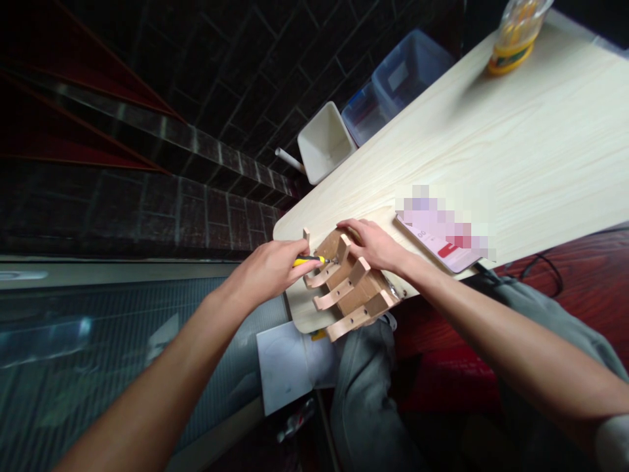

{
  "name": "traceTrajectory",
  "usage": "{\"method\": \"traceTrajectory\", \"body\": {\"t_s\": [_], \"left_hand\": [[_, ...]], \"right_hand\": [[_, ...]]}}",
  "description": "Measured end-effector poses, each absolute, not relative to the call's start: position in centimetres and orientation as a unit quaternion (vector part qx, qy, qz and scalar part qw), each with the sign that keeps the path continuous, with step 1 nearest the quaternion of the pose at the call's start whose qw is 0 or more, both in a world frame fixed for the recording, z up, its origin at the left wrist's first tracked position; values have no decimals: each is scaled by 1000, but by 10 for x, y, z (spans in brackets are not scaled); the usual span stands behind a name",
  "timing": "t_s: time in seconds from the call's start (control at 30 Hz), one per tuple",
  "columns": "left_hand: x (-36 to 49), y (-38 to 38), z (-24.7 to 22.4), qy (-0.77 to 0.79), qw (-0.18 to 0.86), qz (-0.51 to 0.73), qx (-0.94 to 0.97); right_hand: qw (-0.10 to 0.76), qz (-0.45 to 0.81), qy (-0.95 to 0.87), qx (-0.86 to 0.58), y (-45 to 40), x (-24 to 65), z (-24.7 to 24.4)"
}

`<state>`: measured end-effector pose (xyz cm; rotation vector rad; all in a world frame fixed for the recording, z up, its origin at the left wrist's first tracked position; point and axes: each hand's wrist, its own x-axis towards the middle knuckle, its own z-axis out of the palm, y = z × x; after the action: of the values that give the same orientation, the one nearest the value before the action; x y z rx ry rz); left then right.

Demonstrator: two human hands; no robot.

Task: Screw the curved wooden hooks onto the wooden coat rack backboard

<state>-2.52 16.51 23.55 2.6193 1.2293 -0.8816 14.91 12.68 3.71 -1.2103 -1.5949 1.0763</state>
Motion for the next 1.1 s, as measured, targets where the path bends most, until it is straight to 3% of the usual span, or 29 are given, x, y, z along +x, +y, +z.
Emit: {"method": "traceTrajectory", "body": {"t_s": [0.33, 0.57, 1.1], "left_hand": [[-16, 163, 229, 552, 93, -257, 788], [2, 172, 219, 628, 36, -271, 729], [4, 187, 218, 494, 88, -249, 828]], "right_hand": [[426, 426, -636, -481, 126, 149, 37], [423, 421, -641, -483, 127, 150, 38], [429, 420, -641, -479, 128, 150, 37]]}}
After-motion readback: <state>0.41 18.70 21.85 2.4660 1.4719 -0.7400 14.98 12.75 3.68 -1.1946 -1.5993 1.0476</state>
